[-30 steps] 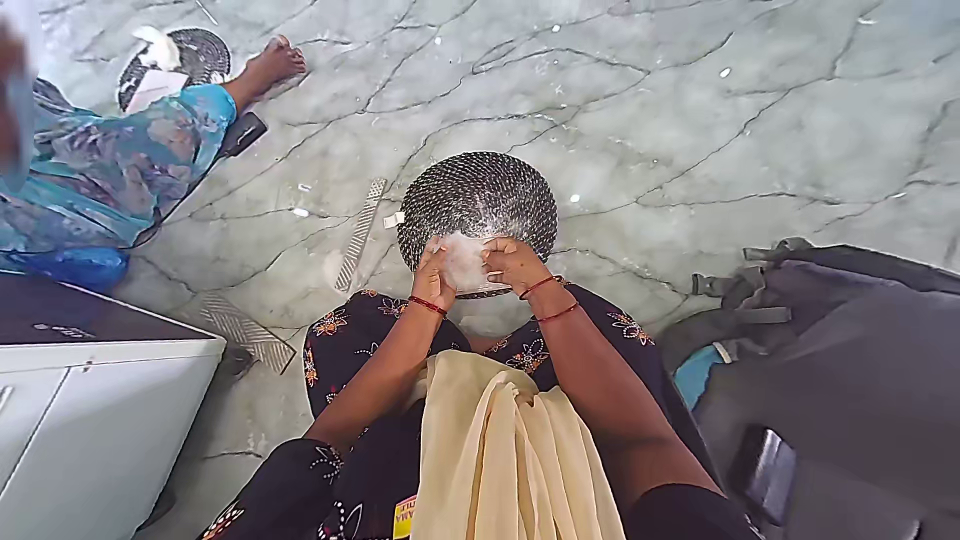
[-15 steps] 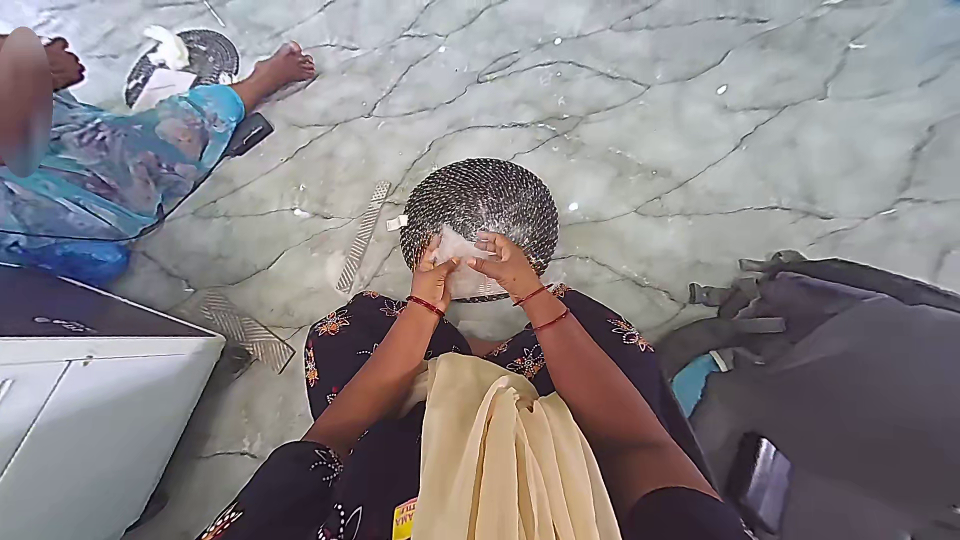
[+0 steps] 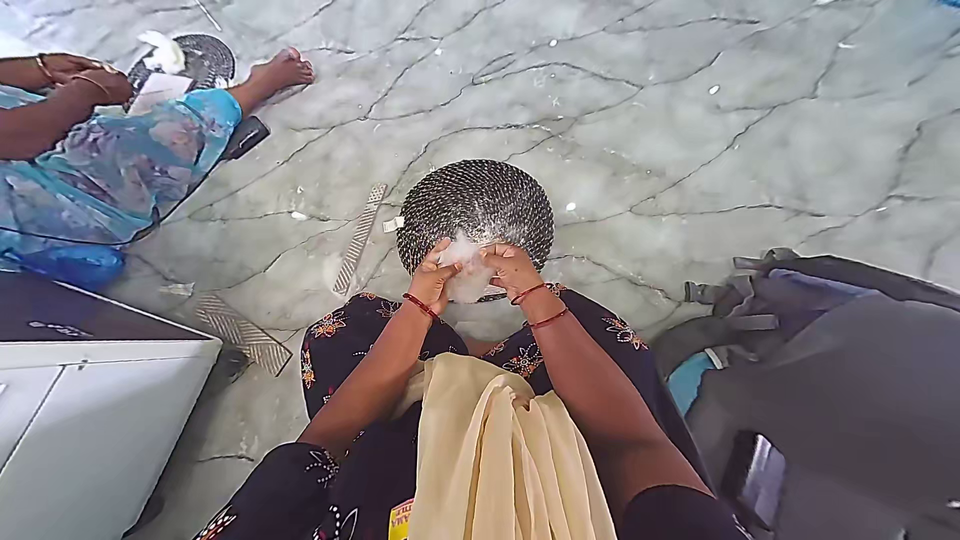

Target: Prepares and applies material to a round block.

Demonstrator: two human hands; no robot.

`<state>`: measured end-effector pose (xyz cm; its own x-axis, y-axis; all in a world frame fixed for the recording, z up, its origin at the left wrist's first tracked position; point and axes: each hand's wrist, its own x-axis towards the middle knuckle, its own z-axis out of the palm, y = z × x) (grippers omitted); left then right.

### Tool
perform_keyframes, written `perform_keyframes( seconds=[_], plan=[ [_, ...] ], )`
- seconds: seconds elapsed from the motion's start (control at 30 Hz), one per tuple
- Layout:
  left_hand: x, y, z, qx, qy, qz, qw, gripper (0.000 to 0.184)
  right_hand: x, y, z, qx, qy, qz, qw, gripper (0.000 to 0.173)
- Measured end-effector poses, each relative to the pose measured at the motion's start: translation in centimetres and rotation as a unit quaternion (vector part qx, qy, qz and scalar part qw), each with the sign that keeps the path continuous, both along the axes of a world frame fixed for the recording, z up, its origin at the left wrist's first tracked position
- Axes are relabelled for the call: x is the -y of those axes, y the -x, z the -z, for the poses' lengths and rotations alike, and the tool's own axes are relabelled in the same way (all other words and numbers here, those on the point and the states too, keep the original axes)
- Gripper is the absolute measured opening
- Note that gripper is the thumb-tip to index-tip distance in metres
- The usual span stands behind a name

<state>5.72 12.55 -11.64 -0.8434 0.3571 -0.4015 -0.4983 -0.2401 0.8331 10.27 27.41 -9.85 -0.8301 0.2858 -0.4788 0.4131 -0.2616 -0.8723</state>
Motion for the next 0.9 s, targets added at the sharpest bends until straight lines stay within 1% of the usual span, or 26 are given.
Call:
perform_keyframes(
  seconds=[0.1, 0.13, 0.17, 0.23, 0.27, 0.3, 0.33, 0.4, 0.43, 0.53, 0.6, 0.63, 0.7, 0.77, 0.8, 0.83, 0.9],
  plan=[
    [0.2, 0.1, 0.0, 0.002, -0.003, 0.005, 1.0, 0.055, -0.3, 0.1, 0.0, 0.038, 0.032, -0.005, 0.999, 0.047],
    [0.2, 0.1, 0.0, 0.002, -0.003, 0.008, 1.0, 0.056, -0.3, 0.0, -0.1, 0.036, 0.037, -0.012, 0.999, 0.049],
    [0.3, 0.1, -0.1, 0.003, -0.003, 0.01, 1.0, 0.057, -0.4, -0.1, -0.2, 0.025, 0.041, -0.02, 0.999, 0.044],
    [0.4, 0.1, -0.3, 0.007, -0.005, 0.017, 1.0, 0.055, -0.3, -0.4, -0.1, -0.01, 0.038, -0.032, 0.999, 0.028],
    [0.5, 0.0, -0.5, 0.011, -0.003, 0.02, 1.0, 0.049, -0.2, -0.4, 0.1, -0.019, 0.025, -0.025, 0.999, 0.017],
    [0.6, -0.1, -0.5, 0.017, -0.003, 0.022, 1.0, 0.042, -0.2, -0.4, 0.3, -0.019, 0.02, -0.016, 0.999, 0.013],
    [0.7, -0.1, -0.5, 0.023, -0.006, 0.021, 0.999, 0.034, -0.2, -0.4, 0.3, -0.014, 0.017, -0.011, 1.0, 0.016],
    [0.8, 0.0, -0.7, 0.039, -0.014, 0.012, 0.999, 0.022, -0.4, -0.4, -0.2, 0.004, 0.014, -0.015, 1.0, 0.031],
    [0.9, 0.1, -0.8, 0.045, -0.011, 0.009, 0.999, 0.017, -0.5, -0.4, -0.3, -0.002, 0.004, -0.022, 1.0, 0.036],
    [1.0, 0.4, -1.3, 0.035, 0.018, 0.043, 0.998, 0.014, -0.9, -0.7, -0.9, -0.038, -0.036, -0.046, 0.998, 0.044],
    [1.1, 0.6, -1.4, 0.007, 0.046, 0.086, 0.995, 0.012, -1.1, -0.8, -0.9, -0.066, -0.056, -0.09, 0.992, 0.048],
    [1.1, 0.7, -1.6, -0.006, 0.058, 0.107, 0.993, 0.012, -1.2, -0.7, -0.7, -0.084, -0.067, -0.112, 0.988, 0.046],
    [1.0, 0.7, -1.8, -0.022, 0.066, 0.138, 0.988, 0.013, -1.4, -0.5, 0.0, -0.1, -0.107, -0.138, 0.979, 0.033],
    [0.9, 0.8, -1.5, -0.028, 0.058, 0.16, 0.985, 0.015, -1.4, -0.3, 0.3, -0.072, -0.16, -0.132, 0.976, 0.023],
    [1.0, 0.7, -1.4, -0.027, 0.059, 0.167, 0.984, 0.02, -1.4, -0.2, 0.4, -0.058, -0.168, -0.117, 0.977, 0.021],
    [1.0, 0.6, -1.3, -0.023, 0.061, 0.176, 0.982, 0.03, -1.3, -0.2, 0.3, -0.048, -0.164, -0.101, 0.98, 0.02],
    [1.1, 0.4, -1.3, -0.012, 0.084, 0.2, 0.976, 0.055, -1.3, -0.2, 0.2, -0.043, -0.136, -0.069, 0.987, 0.016]
  ],
)
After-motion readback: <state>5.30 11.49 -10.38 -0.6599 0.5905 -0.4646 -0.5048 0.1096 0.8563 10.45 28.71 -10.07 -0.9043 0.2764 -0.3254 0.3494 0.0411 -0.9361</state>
